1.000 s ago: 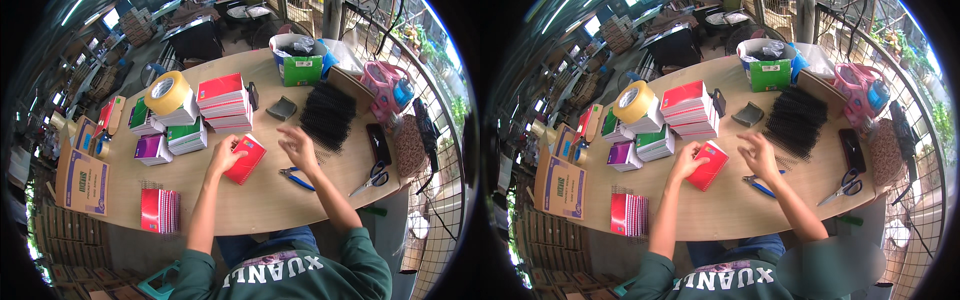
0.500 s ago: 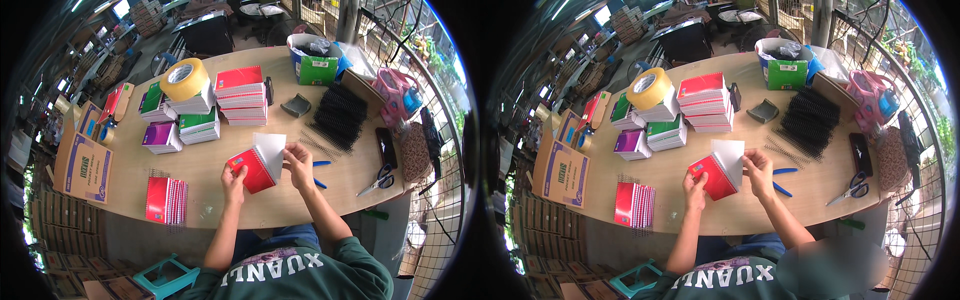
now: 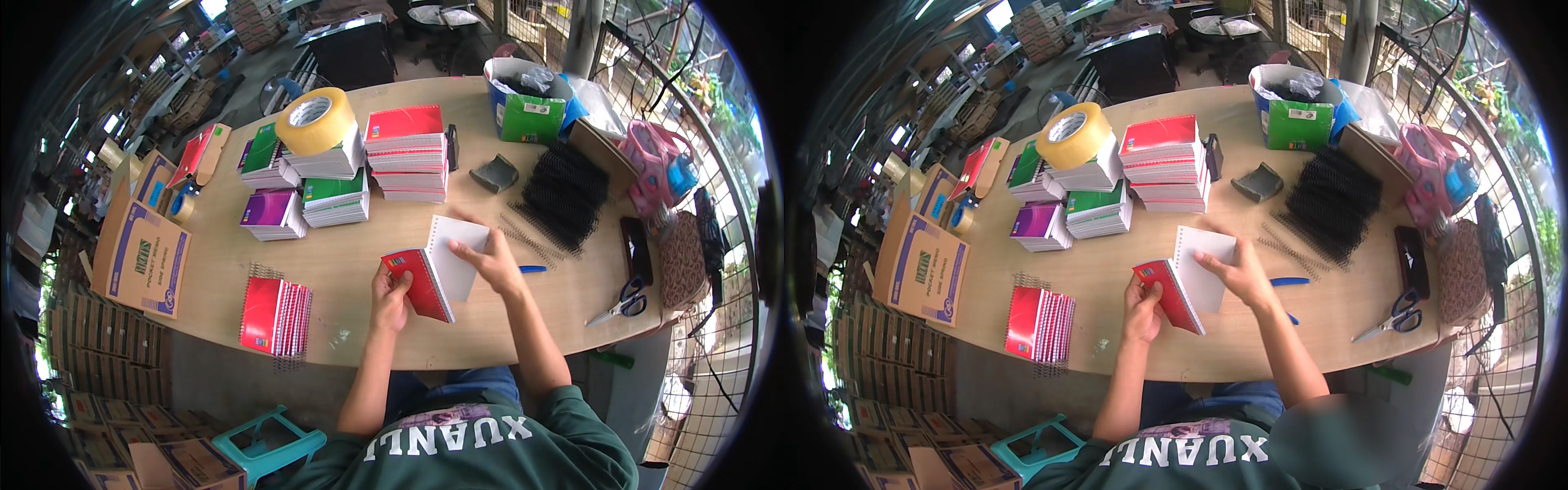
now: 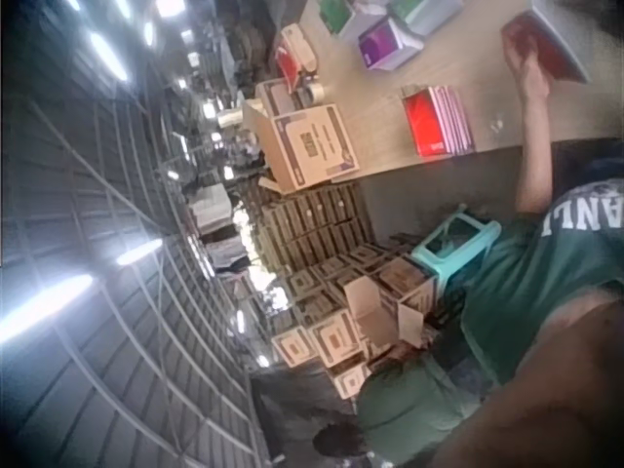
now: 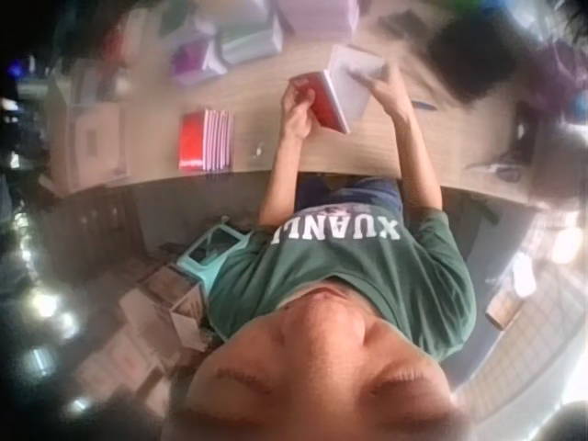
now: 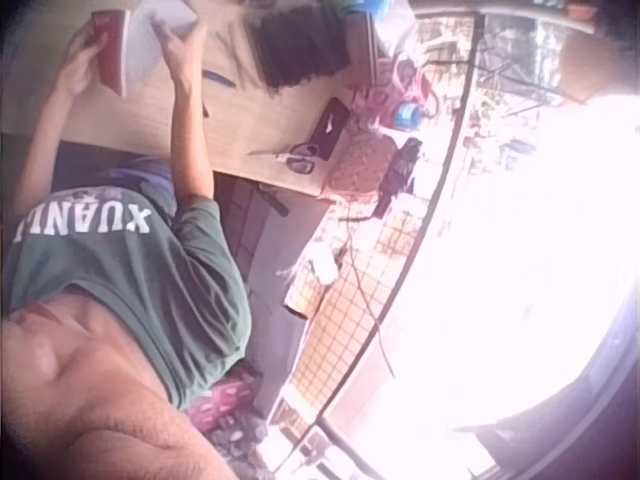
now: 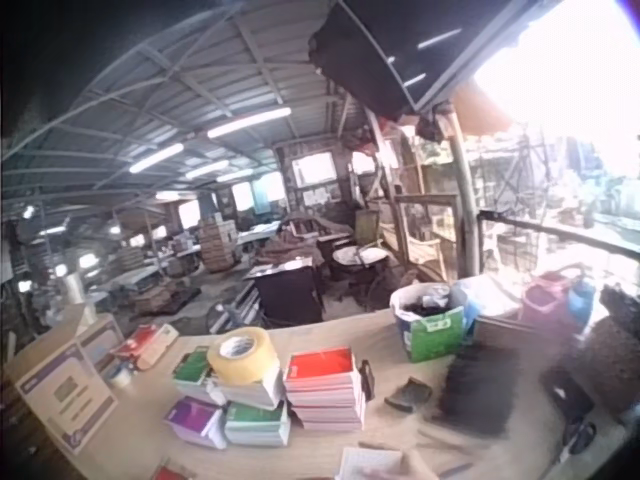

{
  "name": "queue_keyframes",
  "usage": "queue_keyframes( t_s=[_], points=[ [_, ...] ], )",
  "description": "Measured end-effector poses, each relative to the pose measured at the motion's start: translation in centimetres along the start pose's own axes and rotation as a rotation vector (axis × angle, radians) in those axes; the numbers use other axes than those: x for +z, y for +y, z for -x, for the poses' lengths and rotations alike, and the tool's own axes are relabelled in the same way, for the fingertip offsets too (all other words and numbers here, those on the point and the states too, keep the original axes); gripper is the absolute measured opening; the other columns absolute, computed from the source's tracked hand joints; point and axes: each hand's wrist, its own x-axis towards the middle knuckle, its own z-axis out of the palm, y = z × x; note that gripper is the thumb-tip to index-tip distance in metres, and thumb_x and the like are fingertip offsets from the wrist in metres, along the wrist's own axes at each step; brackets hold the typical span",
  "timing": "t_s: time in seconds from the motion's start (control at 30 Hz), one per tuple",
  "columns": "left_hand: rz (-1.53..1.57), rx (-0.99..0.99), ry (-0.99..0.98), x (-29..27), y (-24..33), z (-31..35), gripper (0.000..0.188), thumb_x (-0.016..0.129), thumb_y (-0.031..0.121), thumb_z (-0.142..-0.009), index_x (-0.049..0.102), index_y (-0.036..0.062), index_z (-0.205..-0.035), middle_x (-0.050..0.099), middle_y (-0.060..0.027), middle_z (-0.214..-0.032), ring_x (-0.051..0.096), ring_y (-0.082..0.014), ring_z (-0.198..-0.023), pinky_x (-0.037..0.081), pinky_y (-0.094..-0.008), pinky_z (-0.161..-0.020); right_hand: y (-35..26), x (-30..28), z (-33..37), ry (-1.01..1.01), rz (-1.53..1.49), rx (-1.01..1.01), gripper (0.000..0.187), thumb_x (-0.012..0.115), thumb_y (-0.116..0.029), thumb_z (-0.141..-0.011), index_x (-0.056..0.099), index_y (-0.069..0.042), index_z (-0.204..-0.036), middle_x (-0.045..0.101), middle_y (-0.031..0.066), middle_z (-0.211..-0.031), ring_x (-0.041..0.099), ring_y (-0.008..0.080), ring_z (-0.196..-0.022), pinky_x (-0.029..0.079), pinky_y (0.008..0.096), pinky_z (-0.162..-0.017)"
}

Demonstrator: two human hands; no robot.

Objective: The person binds small notebooks by hand, manually threading a spiral coil through the pre-punched holes of each notebook and using shears to trim the excess coil.

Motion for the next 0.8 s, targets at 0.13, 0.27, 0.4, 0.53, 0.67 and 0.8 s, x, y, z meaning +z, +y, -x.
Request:
queue_keyframes(
  t_s=[0.13, 0.27, 0.4, 0.53, 0.67, 0.8],
  points=[
    [0.253, -0.143, 0.006, -0.6, 1.4, 0.3, 0.037, 0.065, 0.012, -0.097, 0.054, 0.0044, -0.132, 0.065, -0.0092, -0.127, 0.063, -0.0216, -0.115, 0.052, -0.0391, -0.1, -1.3, -1.1, 0.1, 0.164, -0.312, -0.006, 0.025, 0.077, -0.008, -0.086, 0.069, 0.003, -0.107, 0.072, 0.0142, -0.107, 0.068, 0.0186, -0.096, 0.054, 0.0334, -0.086],
    [0.627, -0.305, -0.121, 0.7, 0.3, 0.4, 0.045, 0.067, 0.02, -0.096, 0.052, 0.0067, -0.136, 0.062, -0.0106, -0.132, 0.055, -0.0265, -0.129, 0.05, -0.049, -0.105, 2.5, 2.1, 1.7, 0.145, -0.957, -0.01, 0.012, 0.069, 0.001, -0.089, 0.068, 0.0, -0.101, 0.072, 0.0136, -0.103, 0.069, 0.0247, -0.099, 0.056, 0.0412, -0.091],
    [0.654, -0.262, -0.117, 2.2, 0.3, 0.3, 0.048, 0.068, 0.021, -0.095, 0.049, 0.0075, -0.137, 0.059, -0.0111, -0.135, 0.053, -0.0277, -0.131, 0.049, -0.0513, -0.105, 5.2, 1.5, 3.5, -0.062, -1.012, 0.07, 0.024, 0.069, -0.005, -0.089, 0.068, 0.002, -0.112, 0.07, 0.0141, -0.113, 0.068, 0.0237, -0.102, 0.051, 0.0405, -0.097],
    [0.438, -0.005, -0.006, 2.1, 0.3, 0.3, 0.041, 0.064, 0.02, -0.098, 0.049, 0.0106, -0.135, 0.061, -0.0093, -0.128, 0.057, -0.0254, -0.123, 0.049, -0.0495, -0.105, 3.3, 0.7, 5.3, -0.095, -0.607, -0.177, 0.034, 0.073, -0.008, -0.085, 0.067, 0.004, -0.116, 0.07, 0.0135, -0.118, 0.067, 0.0236, -0.105, 0.045, 0.0413, -0.104],
    [0.174, 0.137, 0.212, 1.4, -2.5, 1.5, 0.051, 0.07, 0.014, -0.094, 0.045, 0.0123, -0.138, 0.056, -0.0074, -0.133, 0.052, -0.0229, -0.127, 0.044, -0.0465, -0.108, 1.4, 2.0, 6.5, 0.068, -0.215, -0.175, 0.025, 0.069, 0.005, -0.084, 0.071, 0.0, -0.108, 0.073, 0.0127, -0.111, 0.064, 0.0246, -0.113, 0.042, 0.0391, -0.108],
    [-0.58, 0.582, 0.151, 1.7, 0.4, 2.0, 0.056, 0.076, 0.009, -0.087, 0.046, 0.0095, -0.134, 0.039, -0.0144, -0.152, 0.034, -0.0285, -0.145, 0.033, -0.0465, -0.116, 0.2, -0.7, 6.9, 0.053, 0.46, -0.696, 0.022, 0.066, 0.004, -0.08, 0.075, -0.008, -0.096, 0.075, 0.0103, -0.104, 0.068, 0.0278, -0.106, 0.028, 0.0491, -0.119]
  ],
)
